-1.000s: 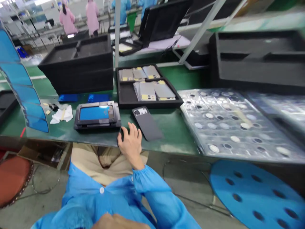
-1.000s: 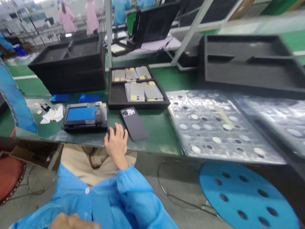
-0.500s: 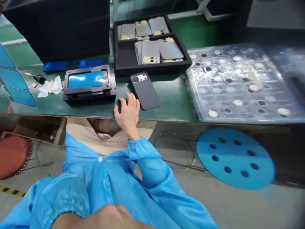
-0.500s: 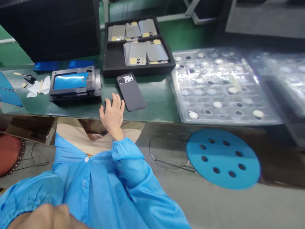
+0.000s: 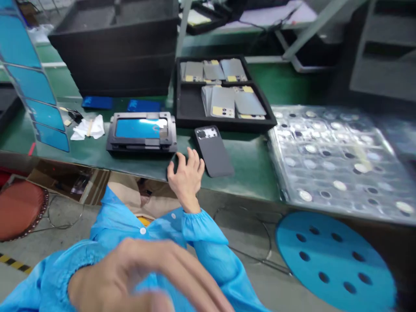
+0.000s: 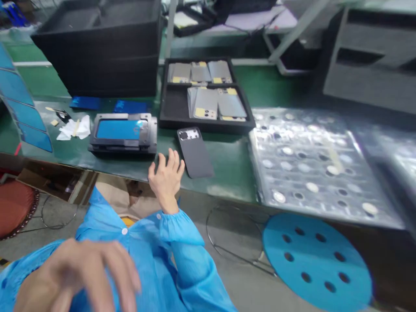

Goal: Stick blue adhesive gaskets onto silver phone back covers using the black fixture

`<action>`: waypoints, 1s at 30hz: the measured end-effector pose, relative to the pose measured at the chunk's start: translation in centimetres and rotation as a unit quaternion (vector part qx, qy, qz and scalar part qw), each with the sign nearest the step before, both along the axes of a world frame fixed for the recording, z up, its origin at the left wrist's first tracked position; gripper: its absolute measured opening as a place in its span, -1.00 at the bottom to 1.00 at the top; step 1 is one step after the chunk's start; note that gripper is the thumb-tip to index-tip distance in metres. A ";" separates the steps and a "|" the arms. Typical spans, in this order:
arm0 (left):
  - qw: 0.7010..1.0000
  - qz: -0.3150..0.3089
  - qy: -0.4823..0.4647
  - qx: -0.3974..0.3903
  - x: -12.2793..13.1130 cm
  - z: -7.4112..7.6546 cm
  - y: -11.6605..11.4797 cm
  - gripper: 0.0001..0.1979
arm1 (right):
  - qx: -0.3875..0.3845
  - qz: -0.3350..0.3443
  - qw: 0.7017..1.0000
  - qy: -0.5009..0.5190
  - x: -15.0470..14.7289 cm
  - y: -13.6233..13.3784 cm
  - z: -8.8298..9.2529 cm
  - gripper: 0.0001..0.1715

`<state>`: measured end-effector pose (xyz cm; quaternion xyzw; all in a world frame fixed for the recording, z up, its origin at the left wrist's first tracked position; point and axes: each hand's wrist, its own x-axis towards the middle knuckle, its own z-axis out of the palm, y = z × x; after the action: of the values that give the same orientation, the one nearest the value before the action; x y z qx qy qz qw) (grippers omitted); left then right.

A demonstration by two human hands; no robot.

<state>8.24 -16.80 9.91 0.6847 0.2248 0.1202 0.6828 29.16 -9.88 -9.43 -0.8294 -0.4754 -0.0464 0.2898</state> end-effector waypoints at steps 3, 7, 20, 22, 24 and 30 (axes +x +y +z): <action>0.976 0.203 0.016 0.074 -1.5 -2.7 4.3 -0.56 | 0.010 0.003 1.000 -0.006 -0.2 -0.1 -0.5 -0.53; 0.877 0.448 0.065 0.162 -5.5 -8.5 10.1 -0.62 | 0.018 0.010 1.000 -0.021 -0.3 -0.2 -1.4 -0.54; 0.699 0.643 0.070 0.305 -18.5 -16.2 24.1 -0.63 | 0.049 0.010 0.996 -0.076 -0.1 0.6 -4.6 -0.50; 0.661 0.674 0.086 0.318 -21.3 -15.6 28.0 -0.64 | 0.053 0.009 0.996 -0.078 0.2 0.6 -5.0 -0.53; 0.646 0.684 0.113 0.318 -24.0 -14.4 32.3 -0.68 | 0.055 0.013 0.995 -0.078 0.4 0.7 -5.3 -0.55; 0.664 0.623 0.264 0.317 -27.6 -10.8 40.1 -0.51 | 0.061 0.026 0.996 -0.066 1.0 1.2 -5.7 -0.59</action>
<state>-19.34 23.29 -0.90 0.5630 0.7183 0.3958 0.1018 30.15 -8.67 -15.08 -0.7925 -0.5112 -0.1223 0.3092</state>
